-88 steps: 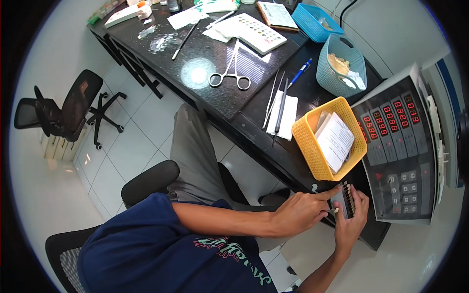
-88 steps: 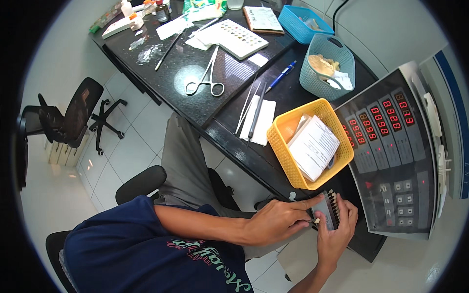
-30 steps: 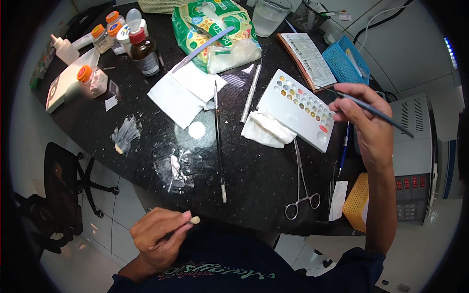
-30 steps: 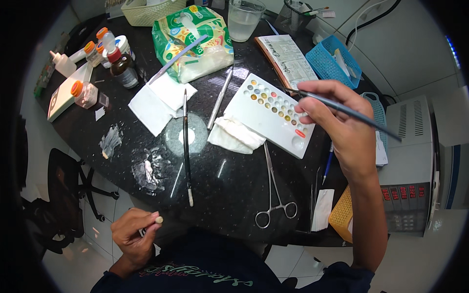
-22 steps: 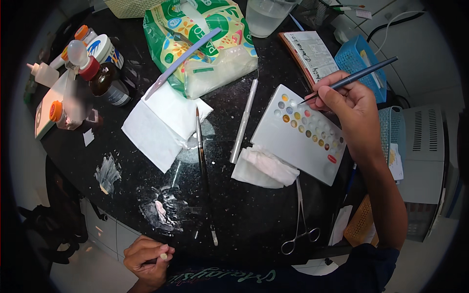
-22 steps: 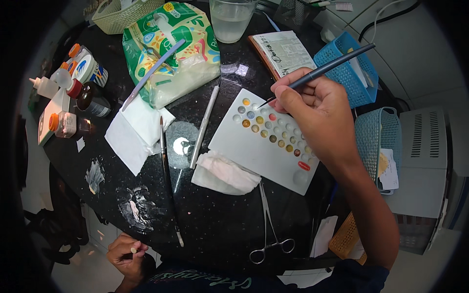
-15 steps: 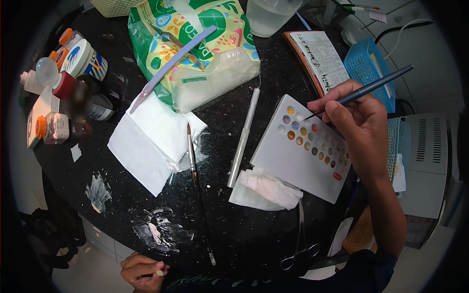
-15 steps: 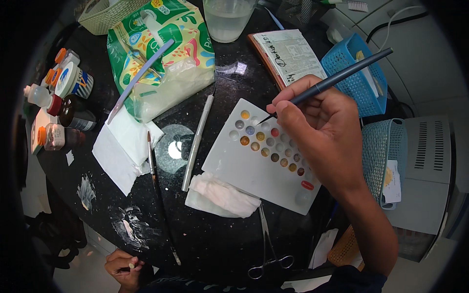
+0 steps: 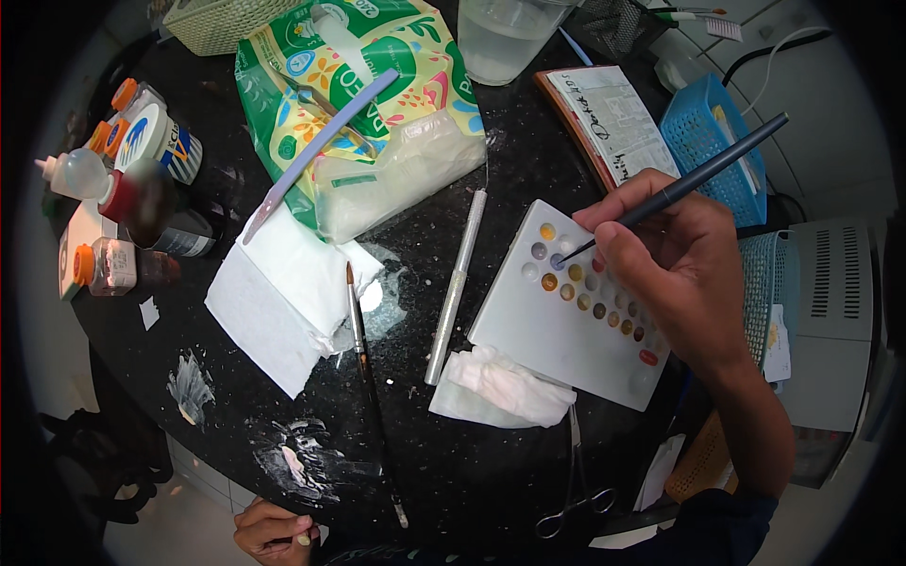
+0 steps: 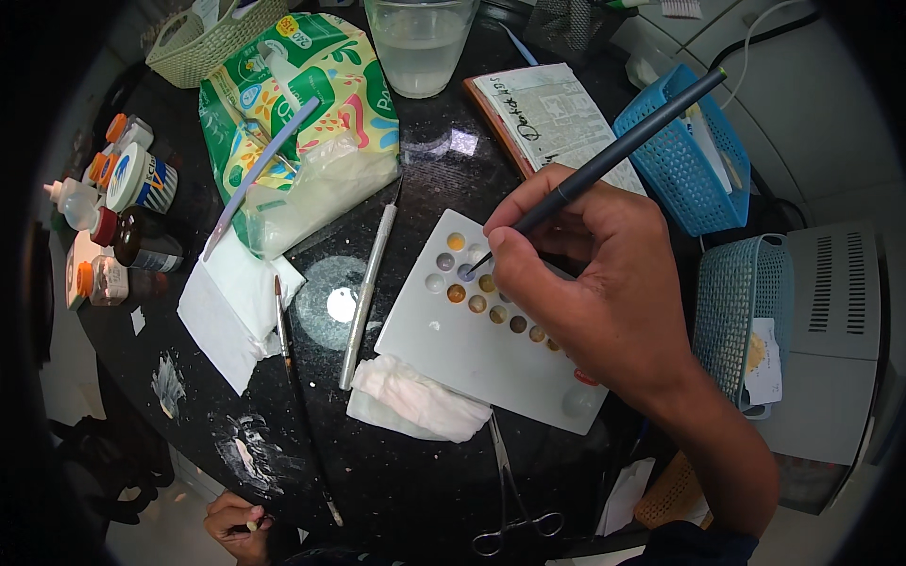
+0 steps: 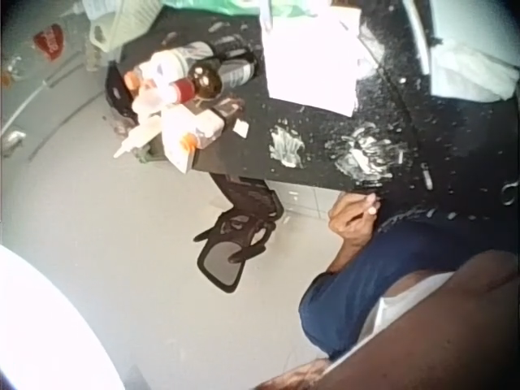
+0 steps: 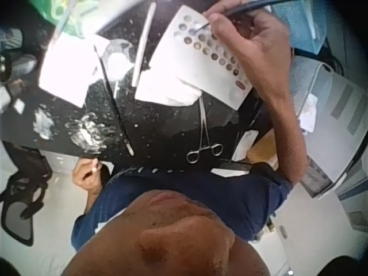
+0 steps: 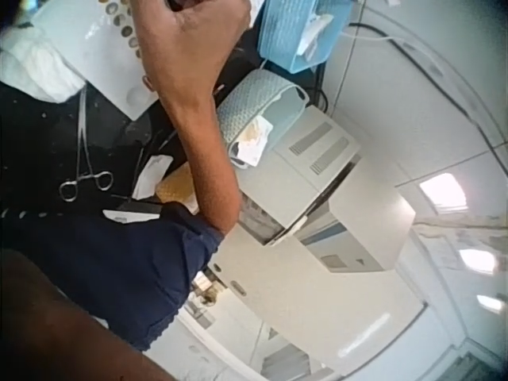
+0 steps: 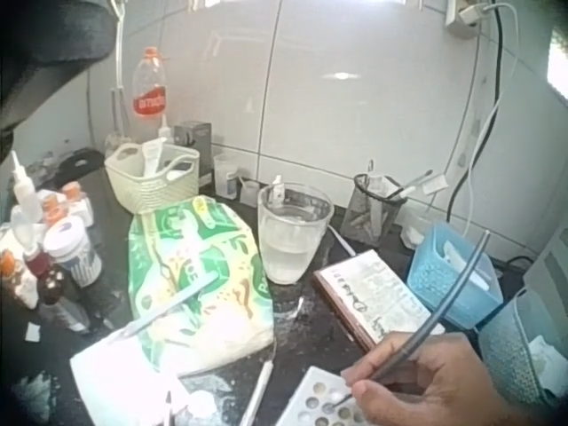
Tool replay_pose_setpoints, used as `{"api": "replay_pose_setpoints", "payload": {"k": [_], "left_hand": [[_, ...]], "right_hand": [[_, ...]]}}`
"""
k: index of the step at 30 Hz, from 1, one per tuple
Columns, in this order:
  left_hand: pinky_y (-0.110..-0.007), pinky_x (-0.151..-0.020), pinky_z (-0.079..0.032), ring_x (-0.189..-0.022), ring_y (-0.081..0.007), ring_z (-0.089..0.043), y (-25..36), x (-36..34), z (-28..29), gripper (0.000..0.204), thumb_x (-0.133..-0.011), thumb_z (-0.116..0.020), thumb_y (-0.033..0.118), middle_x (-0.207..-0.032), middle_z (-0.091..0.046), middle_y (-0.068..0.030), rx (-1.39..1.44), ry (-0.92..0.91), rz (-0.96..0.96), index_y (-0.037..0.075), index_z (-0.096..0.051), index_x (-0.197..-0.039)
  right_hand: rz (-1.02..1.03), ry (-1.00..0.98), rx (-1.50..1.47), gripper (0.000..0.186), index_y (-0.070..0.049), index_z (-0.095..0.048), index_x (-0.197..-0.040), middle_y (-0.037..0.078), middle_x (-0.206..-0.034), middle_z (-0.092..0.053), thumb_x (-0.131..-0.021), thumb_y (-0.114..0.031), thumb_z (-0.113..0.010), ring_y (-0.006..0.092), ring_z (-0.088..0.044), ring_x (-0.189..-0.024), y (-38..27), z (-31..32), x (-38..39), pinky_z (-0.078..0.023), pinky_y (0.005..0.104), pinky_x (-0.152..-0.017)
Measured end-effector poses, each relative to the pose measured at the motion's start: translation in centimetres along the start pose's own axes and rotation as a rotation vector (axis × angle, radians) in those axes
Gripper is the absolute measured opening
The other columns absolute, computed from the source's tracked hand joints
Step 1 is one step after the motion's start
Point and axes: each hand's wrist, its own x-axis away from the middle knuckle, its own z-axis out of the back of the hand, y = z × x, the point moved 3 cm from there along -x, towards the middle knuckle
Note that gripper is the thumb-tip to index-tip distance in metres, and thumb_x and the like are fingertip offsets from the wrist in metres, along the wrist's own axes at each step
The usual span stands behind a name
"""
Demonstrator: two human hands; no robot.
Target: The dental technician applies stains and glaze to a dental crown using a fine brush and checks it against a shade guide.
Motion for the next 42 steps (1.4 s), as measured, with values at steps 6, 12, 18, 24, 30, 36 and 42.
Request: {"api": "replay_pose_setpoints", "payload": {"k": [6,12,18,24,30,36,42], "left_hand": [[-0.026,-0.052,-0.045,-0.057,-0.0164,-0.055,-0.3,0.5,0.1,0.013,-0.081,-0.069,0.009,-0.071,-0.060,-0.0131,0.044,0.020,-0.026,-0.003,-0.066,-0.084],[-0.026,-0.052,-0.046,-0.059,-0.0165,-0.055,-0.2,0.6,0.0,0.009,-0.081,-0.067,0.004,-0.073,-0.060,-0.0143,0.058,0.009,-0.018,-0.004,-0.065,-0.085],[-0.026,-0.053,-0.045,-0.060,-0.0160,-0.054,0.0,0.4,-0.1,0.008,-0.080,-0.068,0.004,-0.072,-0.060,-0.0138,0.010,0.012,-0.028,-0.003,-0.065,-0.085],[-0.026,-0.054,-0.045,-0.060,-0.0160,-0.054,-0.1,0.0,-0.1,0.006,-0.079,-0.067,0.002,-0.072,-0.060,-0.0133,0.033,0.009,-0.044,-0.003,-0.066,-0.084],[-0.027,-0.053,-0.044,-0.060,-0.0163,-0.054,0.0,0.0,-0.2,0.008,-0.078,-0.069,0.003,-0.071,-0.060,-0.0127,0.037,0.044,-0.017,-0.002,-0.066,-0.084],[-0.030,-0.055,-0.045,-0.060,-0.0194,-0.055,0.7,0.5,0.2,0.010,-0.072,-0.068,-0.005,-0.072,-0.060,-0.0126,-0.016,0.025,-0.029,-0.004,-0.067,-0.082],[-0.025,-0.054,-0.045,-0.059,-0.0155,-0.060,0.9,-0.5,0.1,0.018,-0.065,-0.073,-0.001,-0.068,-0.064,-0.0070,-0.148,-0.060,-0.130,0.004,-0.070,-0.082]], "right_hand": [[0.005,-0.027,0.016,0.011,0.004,-0.060,-0.085,0.010,-0.081,-0.061,-0.083,-0.007,-0.058,0.0087,-0.058,-0.069,0.0,0.0,0.1,-0.049,0.0231,-0.065],[0.003,-0.035,0.032,0.012,0.004,-0.060,-0.085,0.010,-0.080,-0.061,-0.082,-0.007,-0.058,0.0087,-0.058,-0.068,0.2,0.0,0.1,-0.048,0.0227,-0.065],[0.007,-0.036,0.031,0.013,0.004,-0.060,-0.085,0.010,-0.080,-0.062,-0.082,-0.008,-0.058,0.0086,-0.058,-0.068,0.2,0.1,0.0,-0.048,0.0222,-0.064],[-0.006,-0.034,0.020,0.014,0.004,-0.060,-0.084,0.011,-0.080,-0.062,-0.082,-0.009,-0.059,0.0087,-0.058,-0.067,0.3,0.0,-0.2,-0.048,0.0225,-0.064],[-0.004,-0.036,0.028,0.014,0.004,-0.060,-0.084,0.011,-0.081,-0.063,-0.082,-0.010,-0.059,0.0086,-0.058,-0.067,0.2,0.0,-0.4,-0.048,0.0224,-0.064],[-0.102,-0.009,-0.067,0.016,0.003,-0.059,-0.089,0.012,-0.083,-0.064,-0.084,-0.012,-0.059,0.0087,-0.058,-0.066,-0.6,0.4,0.2,-0.049,0.0239,-0.065],[-0.045,0.078,-0.091,0.020,0.002,-0.059,-0.092,0.012,-0.088,-0.064,-0.087,-0.017,-0.057,0.0075,-0.057,-0.077,-3.3,1.2,3.4,-0.047,0.0249,-0.077]]}}
